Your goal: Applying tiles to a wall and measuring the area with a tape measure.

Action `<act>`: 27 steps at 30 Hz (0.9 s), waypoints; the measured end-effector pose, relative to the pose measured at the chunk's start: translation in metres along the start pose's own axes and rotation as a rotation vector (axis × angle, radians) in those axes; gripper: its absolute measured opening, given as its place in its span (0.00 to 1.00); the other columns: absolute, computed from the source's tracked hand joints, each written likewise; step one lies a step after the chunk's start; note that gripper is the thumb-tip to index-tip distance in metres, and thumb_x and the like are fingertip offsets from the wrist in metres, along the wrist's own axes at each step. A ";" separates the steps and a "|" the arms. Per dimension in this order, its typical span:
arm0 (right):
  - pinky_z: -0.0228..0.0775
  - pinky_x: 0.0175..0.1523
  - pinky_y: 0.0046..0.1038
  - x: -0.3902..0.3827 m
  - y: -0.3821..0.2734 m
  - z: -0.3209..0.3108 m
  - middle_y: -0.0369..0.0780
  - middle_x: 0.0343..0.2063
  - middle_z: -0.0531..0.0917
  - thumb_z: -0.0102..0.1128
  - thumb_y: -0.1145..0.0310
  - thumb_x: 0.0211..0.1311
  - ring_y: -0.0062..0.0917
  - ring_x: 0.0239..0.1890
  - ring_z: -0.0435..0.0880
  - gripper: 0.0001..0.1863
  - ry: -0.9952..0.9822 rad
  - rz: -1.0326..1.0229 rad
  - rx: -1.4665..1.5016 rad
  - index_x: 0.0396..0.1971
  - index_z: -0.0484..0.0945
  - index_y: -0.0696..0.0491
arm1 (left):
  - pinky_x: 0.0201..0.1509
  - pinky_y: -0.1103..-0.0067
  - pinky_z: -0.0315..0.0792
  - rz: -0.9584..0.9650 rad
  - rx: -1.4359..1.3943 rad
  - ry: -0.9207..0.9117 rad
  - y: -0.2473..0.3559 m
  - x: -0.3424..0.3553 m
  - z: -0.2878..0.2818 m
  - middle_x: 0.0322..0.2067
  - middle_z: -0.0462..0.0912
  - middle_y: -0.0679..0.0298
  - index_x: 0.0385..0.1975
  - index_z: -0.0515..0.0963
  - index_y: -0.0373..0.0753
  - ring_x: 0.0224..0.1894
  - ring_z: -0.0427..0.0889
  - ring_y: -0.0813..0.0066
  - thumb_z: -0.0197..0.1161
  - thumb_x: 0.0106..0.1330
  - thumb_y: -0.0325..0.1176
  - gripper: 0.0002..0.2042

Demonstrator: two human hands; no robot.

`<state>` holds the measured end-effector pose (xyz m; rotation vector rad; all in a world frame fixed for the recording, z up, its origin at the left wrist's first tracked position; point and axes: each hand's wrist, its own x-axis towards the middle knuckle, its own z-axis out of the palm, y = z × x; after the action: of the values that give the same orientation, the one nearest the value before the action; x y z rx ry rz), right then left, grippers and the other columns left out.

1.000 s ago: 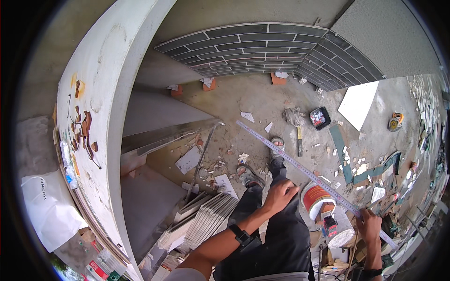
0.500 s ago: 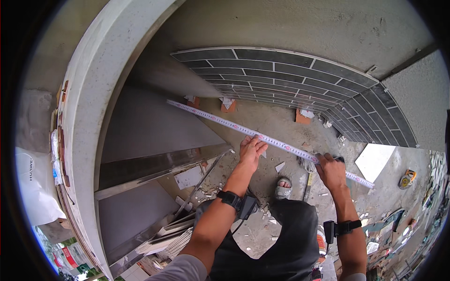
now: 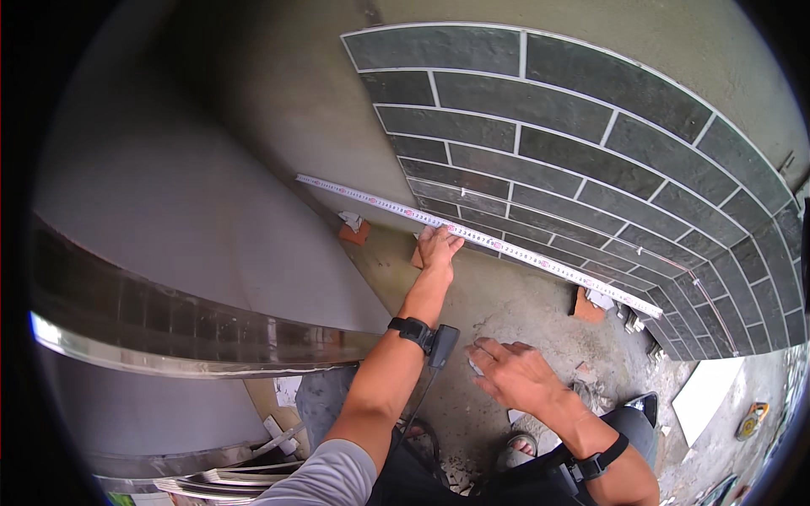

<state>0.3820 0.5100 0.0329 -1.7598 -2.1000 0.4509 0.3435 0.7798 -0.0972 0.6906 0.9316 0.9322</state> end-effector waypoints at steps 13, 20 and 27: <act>0.76 0.45 0.38 0.021 -0.015 0.017 0.45 0.40 0.79 0.60 0.63 0.59 0.41 0.39 0.83 0.19 -0.176 -0.078 0.027 0.48 0.73 0.55 | 0.31 0.83 0.76 0.097 -0.060 0.179 0.032 0.033 -0.002 0.32 0.78 0.62 0.39 0.71 0.35 0.30 0.79 0.76 0.49 0.69 0.26 0.05; 0.76 0.46 0.40 0.021 0.005 0.024 0.46 0.43 0.78 0.59 0.62 0.60 0.44 0.41 0.82 0.20 -0.286 0.004 0.016 0.49 0.72 0.56 | 0.30 0.84 0.76 0.159 -0.005 0.247 0.037 0.062 -0.027 0.30 0.78 0.65 0.37 0.72 0.37 0.29 0.79 0.77 0.52 0.68 0.29 0.04; 0.75 0.47 0.41 0.019 0.022 0.029 0.47 0.44 0.79 0.58 0.60 0.61 0.46 0.42 0.81 0.20 -0.231 -0.001 0.092 0.49 0.73 0.55 | 0.26 0.85 0.74 0.130 0.018 0.229 0.032 0.062 -0.030 0.29 0.78 0.64 0.36 0.73 0.37 0.27 0.79 0.78 0.51 0.68 0.28 0.04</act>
<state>0.3843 0.5324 -0.0014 -1.7250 -2.1930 0.7713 0.3230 0.8523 -0.1061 0.6750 1.1079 1.1360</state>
